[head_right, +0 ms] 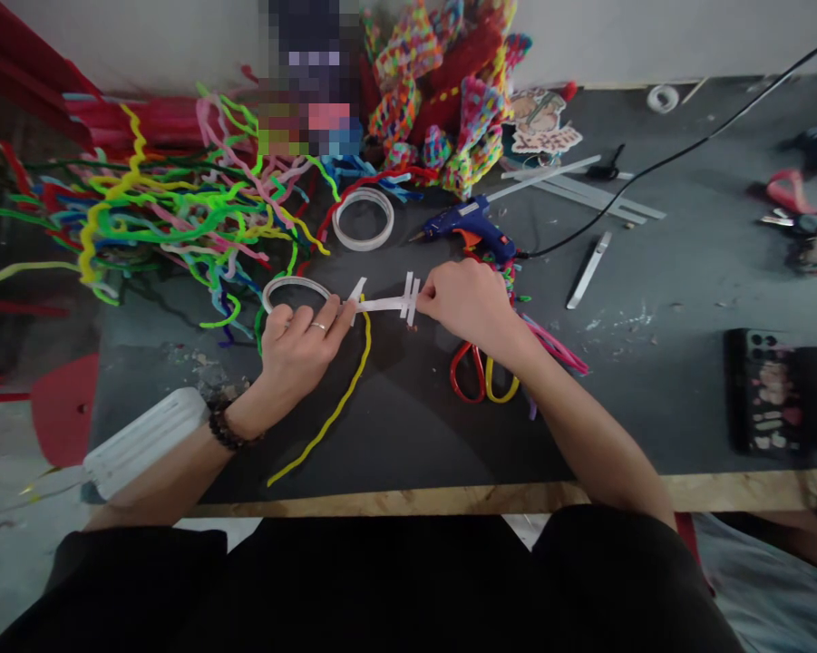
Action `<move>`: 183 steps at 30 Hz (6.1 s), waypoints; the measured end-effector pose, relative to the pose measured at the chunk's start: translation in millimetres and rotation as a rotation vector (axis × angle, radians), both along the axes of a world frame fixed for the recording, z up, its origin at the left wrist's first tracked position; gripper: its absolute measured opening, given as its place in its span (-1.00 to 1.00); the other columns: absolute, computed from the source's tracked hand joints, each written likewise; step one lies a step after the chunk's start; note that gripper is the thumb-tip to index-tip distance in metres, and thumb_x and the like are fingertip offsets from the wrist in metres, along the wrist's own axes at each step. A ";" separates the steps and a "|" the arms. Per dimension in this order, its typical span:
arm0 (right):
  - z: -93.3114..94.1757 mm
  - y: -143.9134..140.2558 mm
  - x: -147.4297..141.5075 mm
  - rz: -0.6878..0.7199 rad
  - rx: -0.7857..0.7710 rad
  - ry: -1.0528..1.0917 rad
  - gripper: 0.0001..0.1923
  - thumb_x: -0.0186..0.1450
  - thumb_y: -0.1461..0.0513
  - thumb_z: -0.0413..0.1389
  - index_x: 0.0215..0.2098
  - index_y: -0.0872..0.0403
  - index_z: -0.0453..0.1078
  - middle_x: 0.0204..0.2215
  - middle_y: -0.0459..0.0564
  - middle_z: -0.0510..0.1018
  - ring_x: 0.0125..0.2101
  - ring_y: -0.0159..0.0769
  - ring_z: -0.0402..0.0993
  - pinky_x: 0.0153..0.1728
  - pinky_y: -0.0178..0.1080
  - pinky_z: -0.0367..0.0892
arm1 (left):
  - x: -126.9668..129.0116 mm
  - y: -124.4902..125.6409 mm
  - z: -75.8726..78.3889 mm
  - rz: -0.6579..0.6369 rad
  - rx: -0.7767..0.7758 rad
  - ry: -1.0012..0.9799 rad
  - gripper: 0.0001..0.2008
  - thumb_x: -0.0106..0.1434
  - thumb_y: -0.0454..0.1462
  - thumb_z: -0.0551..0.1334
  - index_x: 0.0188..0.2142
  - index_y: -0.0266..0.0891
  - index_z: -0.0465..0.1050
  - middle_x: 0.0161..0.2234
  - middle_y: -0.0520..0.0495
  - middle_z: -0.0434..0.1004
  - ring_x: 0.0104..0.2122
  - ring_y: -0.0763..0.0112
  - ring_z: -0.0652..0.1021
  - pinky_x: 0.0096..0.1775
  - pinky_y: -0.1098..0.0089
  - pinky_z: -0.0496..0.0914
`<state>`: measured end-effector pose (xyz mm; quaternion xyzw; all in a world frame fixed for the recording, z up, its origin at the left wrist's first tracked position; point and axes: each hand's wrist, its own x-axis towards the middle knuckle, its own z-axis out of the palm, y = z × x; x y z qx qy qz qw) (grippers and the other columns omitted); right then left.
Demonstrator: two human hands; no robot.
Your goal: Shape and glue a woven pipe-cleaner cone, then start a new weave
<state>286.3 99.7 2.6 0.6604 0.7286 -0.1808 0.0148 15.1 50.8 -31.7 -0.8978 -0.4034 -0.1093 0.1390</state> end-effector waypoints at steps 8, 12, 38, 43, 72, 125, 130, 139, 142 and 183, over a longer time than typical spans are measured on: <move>0.2 1.1 1.3 0.006 0.011 0.038 -0.76 0.30 0.06 0.17 -0.33 -0.04 0.66 -0.39 0.03 0.69 -0.38 -0.14 0.57 -0.37 -0.14 0.19 | 2.3 0.7 4.7 -0.069 -0.135 0.030 -0.46 0.50 -0.43 0.03 0.44 -0.33 0.19 0.12 -0.37 0.60 -0.14 0.14 0.61 -0.09 0.13 0.39; 5.1 4.8 5.0 0.048 -0.037 0.110 -0.70 0.35 0.00 0.16 -0.30 -0.01 0.64 -0.34 0.02 0.71 -0.34 -0.16 0.58 -0.35 -0.15 0.22 | 3.6 -0.1 11.2 -0.114 -0.183 0.044 -0.43 0.48 -0.47 0.03 0.45 -0.48 0.12 0.12 -0.41 0.58 -0.04 0.09 0.61 -0.05 0.15 0.41; -13.2 26.7 12.8 -0.049 -0.113 0.422 -0.87 0.13 0.13 0.37 -0.40 0.01 0.65 -0.50 -0.07 0.63 -0.41 -0.26 0.57 -0.30 -0.15 0.35 | 4.3 -3.2 22.1 -0.088 -0.178 0.146 -0.45 0.48 -0.48 -0.02 0.43 -0.48 0.17 0.12 -0.40 0.57 -0.07 0.09 0.58 -0.07 0.14 0.36; -12.0 27.4 18.2 -0.045 -0.136 0.420 -0.88 0.11 0.18 0.36 -0.37 0.03 0.66 -0.51 -0.08 0.62 -0.44 -0.29 0.55 -0.33 -0.17 0.34 | 2.9 -4.8 20.5 -0.075 -0.178 0.148 -0.50 0.46 -0.51 -0.02 0.34 -0.44 0.31 0.07 -0.36 0.59 -0.09 0.08 0.56 -0.12 0.13 0.31; -14.0 2.8 -69.1 0.235 0.171 0.418 -0.76 0.34 0.27 0.16 -0.18 -0.02 0.69 -0.35 -0.04 0.62 -0.34 -0.27 0.49 -0.28 -0.19 0.24 | 6.0 -3.0 18.8 0.161 -0.162 0.085 -0.55 0.47 -0.34 0.10 0.30 -0.35 0.35 0.17 -0.33 0.55 -0.30 0.16 0.62 -0.12 0.05 0.36; 29.0 15.4 -34.6 0.110 0.225 0.410 -0.76 0.45 0.13 0.14 -0.08 -0.10 0.68 -0.05 0.03 0.67 -0.08 -0.04 0.54 -0.14 -0.07 0.33 | -3.0 -14.0 10.1 0.032 -0.167 0.028 -0.58 0.44 -0.45 0.04 0.11 -0.13 0.54 0.35 -0.14 0.43 -0.37 0.33 0.61 -0.22 0.15 0.41; 24.7 3.4 -0.6 0.163 0.164 0.225 -0.77 0.44 0.13 0.17 -0.13 -0.10 0.70 -0.09 0.03 0.69 -0.08 0.01 0.54 -0.24 -0.07 0.25 | 1.6 -7.7 0.2 -0.002 -0.236 -0.008 -0.48 0.44 -0.49 0.00 0.31 -0.24 0.38 0.30 -0.24 0.49 -0.18 0.26 0.67 -0.22 0.19 0.43; 6.4 -14.6 8.5 0.349 0.096 0.102 -0.64 0.50 0.21 0.02 0.02 -0.18 0.66 -0.09 -0.04 0.70 -0.20 -0.16 0.51 -0.41 -0.13 -0.04 | 1.8 -5.0 3.1 -0.120 -0.207 0.125 -0.44 0.50 -0.46 -0.03 0.45 -0.26 0.12 0.33 -0.37 0.43 -0.24 0.23 0.69 -0.18 0.16 0.47; 12.6 -15.4 4.6 0.323 0.105 0.103 -0.61 0.44 0.30 0.04 -0.02 -0.19 0.67 -0.13 -0.04 0.70 -0.21 -0.16 0.50 -0.39 -0.13 -0.05 | 3.4 -1.5 8.7 -0.136 -0.221 0.136 -0.52 0.49 -0.47 -0.02 0.33 -0.24 0.27 0.35 -0.34 0.41 -0.16 0.20 0.70 -0.17 0.15 0.46; 11.5 22.3 -52.5 0.174 -0.057 0.110 -0.83 0.32 0.05 0.28 -0.19 -0.09 0.63 -0.30 -0.05 0.68 -0.25 -0.16 0.58 -0.32 -0.21 0.20 | 4.3 -3.3 -13.5 0.148 -0.270 -0.140 -0.46 0.49 -0.39 0.02 0.36 0.05 0.39 0.45 -0.01 0.23 -0.11 0.25 0.70 -0.18 0.10 0.46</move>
